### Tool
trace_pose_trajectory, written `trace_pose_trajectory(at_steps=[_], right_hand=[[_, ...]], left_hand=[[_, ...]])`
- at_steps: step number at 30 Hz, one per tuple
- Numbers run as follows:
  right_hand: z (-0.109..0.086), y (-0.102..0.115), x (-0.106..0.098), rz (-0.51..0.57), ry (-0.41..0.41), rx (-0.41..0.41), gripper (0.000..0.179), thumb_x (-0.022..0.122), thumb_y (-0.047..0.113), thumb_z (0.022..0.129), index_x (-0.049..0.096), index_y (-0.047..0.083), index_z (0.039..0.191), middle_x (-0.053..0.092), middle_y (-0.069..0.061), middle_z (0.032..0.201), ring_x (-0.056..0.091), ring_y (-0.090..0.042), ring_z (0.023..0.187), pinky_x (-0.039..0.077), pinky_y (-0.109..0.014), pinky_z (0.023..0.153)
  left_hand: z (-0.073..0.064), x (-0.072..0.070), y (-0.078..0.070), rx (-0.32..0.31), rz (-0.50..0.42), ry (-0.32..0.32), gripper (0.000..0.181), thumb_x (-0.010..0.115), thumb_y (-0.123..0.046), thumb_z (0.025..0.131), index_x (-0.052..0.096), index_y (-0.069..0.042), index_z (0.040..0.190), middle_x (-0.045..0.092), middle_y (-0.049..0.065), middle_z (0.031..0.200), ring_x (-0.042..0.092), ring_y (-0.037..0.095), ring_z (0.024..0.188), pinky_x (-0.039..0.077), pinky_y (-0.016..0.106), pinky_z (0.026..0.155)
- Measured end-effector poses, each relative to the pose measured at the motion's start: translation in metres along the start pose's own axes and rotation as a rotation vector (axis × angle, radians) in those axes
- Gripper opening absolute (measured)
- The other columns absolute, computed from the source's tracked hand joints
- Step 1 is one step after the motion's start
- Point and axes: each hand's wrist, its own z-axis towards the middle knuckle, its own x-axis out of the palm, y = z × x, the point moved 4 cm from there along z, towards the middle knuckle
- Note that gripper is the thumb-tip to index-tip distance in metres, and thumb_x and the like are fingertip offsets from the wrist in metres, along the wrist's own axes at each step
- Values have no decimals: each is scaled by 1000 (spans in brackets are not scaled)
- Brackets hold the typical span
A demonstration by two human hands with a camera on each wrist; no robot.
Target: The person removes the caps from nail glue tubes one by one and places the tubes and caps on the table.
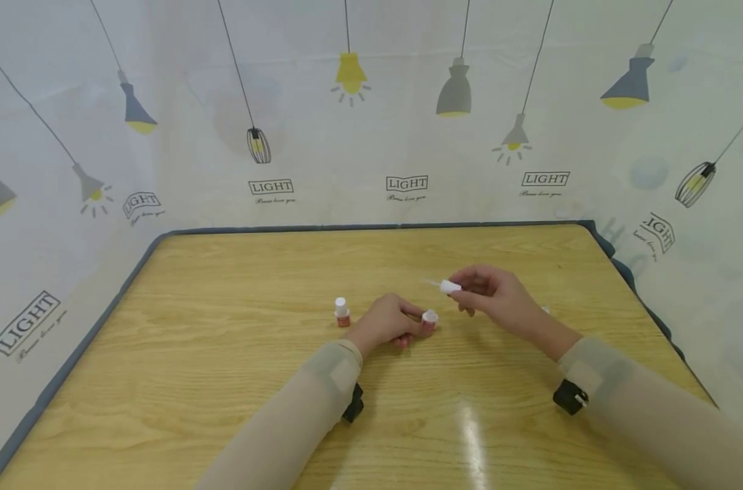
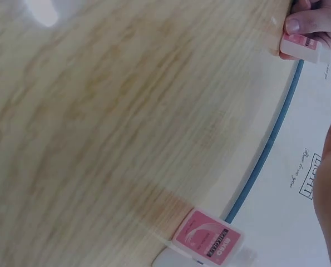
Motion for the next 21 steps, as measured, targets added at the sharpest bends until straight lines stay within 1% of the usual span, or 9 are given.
trace_pose_trajectory(at_steps=[2, 4, 7, 9, 11, 13, 15, 19, 21], right_hand=[[0, -1, -1, 27, 39, 0, 36, 65, 9, 106, 63, -5, 139, 75, -1, 97, 71, -18, 83, 62, -36, 76], [0, -2, -2, 35, 67, 18, 37, 63, 5, 107, 62, -6, 142, 75, -8, 99, 71, -17, 85, 63, -36, 79], [0, -3, 0, 33, 100, 69, 35, 62, 6, 107, 63, -6, 140, 74, -21, 107, 73, -16, 90, 64, -38, 84], [1, -5, 2, 24, 113, 105, 35, 63, 7, 107, 64, -4, 140, 72, -28, 115, 75, -17, 92, 64, -41, 86], [1, -7, 3, 32, 129, 127, 36, 64, 8, 107, 63, -5, 139, 71, -31, 121, 76, -15, 93, 64, -43, 88], [3, -10, 5, 44, 129, 151, 36, 66, 9, 106, 63, -6, 138, 70, -31, 123, 76, -14, 94, 64, -43, 89], [3, -14, 5, 44, 114, 172, 36, 69, 12, 104, 64, -6, 136, 71, -25, 121, 75, -13, 93, 64, -41, 87], [4, -20, 6, -16, 71, 200, 37, 75, 19, 102, 68, -1, 132, 68, -11, 113, 70, -11, 92, 61, -35, 79], [4, -22, 7, -46, 60, 205, 36, 75, 22, 101, 69, 1, 130, 65, -9, 109, 67, -12, 89, 59, -33, 75]], left_hand=[[1, 0, 0, 2, 7, -3, 35, 88, -26, 90, 82, -14, 122, 65, -1, 59, 55, 7, 48, 48, 20, 49], [1, 1, 1, 2, 8, -4, 35, 88, -27, 90, 82, -14, 123, 65, -1, 59, 55, 8, 48, 47, 20, 49], [1, 1, 0, 1, 14, -2, 37, 88, -28, 90, 81, -15, 124, 65, -1, 59, 55, 8, 48, 47, 20, 49], [1, 1, 0, -1, 15, -2, 37, 88, -28, 91, 81, -15, 124, 65, -1, 59, 55, 7, 49, 47, 20, 49], [0, 1, -1, -1, 11, -4, 37, 88, -28, 90, 81, -14, 125, 65, -1, 59, 55, 7, 49, 47, 20, 50], [0, 0, -1, 1, 6, -5, 38, 88, -27, 90, 81, -14, 125, 65, -2, 59, 55, 7, 49, 47, 20, 50], [0, 0, -1, 0, -2, -5, 37, 88, -27, 90, 81, -14, 124, 64, -2, 59, 55, 7, 49, 47, 20, 50], [-1, 1, -2, -5, -10, -3, 37, 88, -26, 90, 81, -13, 124, 65, -2, 59, 55, 7, 49, 47, 20, 50], [-1, 1, -2, -7, -16, -2, 38, 89, -26, 90, 81, -12, 124, 65, -1, 60, 55, 7, 49, 47, 20, 50]])
